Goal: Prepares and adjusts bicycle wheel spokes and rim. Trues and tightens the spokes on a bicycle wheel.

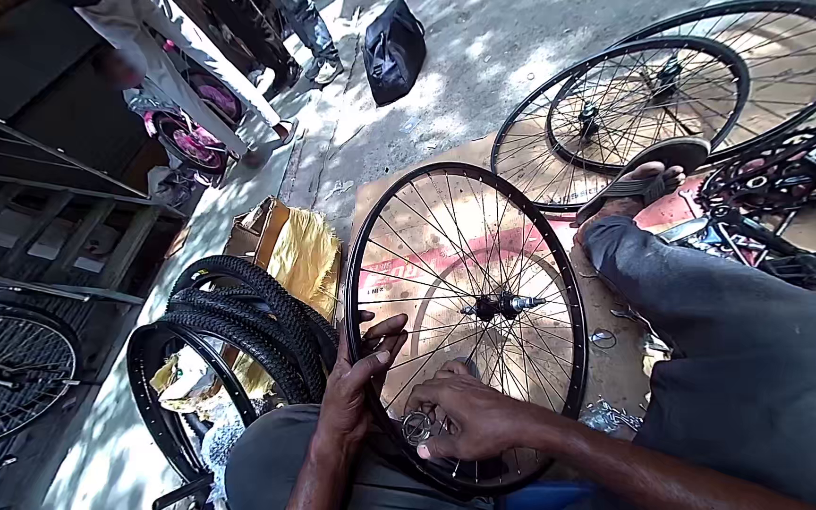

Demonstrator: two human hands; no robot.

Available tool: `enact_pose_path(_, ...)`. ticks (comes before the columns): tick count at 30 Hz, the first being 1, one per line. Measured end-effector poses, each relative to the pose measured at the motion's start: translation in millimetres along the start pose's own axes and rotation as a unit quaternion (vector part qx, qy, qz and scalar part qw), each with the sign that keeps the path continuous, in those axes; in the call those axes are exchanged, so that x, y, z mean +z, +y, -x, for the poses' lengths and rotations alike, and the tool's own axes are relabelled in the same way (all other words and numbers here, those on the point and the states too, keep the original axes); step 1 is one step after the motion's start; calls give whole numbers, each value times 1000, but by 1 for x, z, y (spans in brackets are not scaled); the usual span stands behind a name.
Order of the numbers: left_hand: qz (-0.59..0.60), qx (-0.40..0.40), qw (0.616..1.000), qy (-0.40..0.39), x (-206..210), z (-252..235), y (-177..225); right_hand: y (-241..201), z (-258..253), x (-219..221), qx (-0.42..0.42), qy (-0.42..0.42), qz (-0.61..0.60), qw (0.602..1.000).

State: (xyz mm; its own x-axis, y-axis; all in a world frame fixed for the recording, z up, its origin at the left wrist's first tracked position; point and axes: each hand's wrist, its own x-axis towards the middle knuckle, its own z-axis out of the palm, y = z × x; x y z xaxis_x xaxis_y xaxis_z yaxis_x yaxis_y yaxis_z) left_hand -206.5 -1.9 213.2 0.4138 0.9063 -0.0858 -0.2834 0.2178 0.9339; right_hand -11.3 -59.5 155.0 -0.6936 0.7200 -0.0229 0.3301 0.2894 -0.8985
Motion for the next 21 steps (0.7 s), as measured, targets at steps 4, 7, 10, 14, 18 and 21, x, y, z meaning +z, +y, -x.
enact_pose_path(4,-1,-2,1000,5,-1,1,0,-4,1,-2,30,11,-27,999)
enact_pose_path(7,2,-2,1000,6,0,0,0,-18,-3,19,110,136,10,985)
enact_pose_path(10,0,0,1000,4,1,0,0,-13,-5,25,79,158,31,984)
enact_pose_path(14,2,0,1000,1,2,0,0,-5,0,9,33,44,35,998)
enact_pose_path(18,-5,-1,1000,6,1,0,-1,-2,2,-8,0,-30,-30,999)
enact_pose_path(21,-3,-1,1000,6,0,0,0,-15,0,10,82,86,6,993)
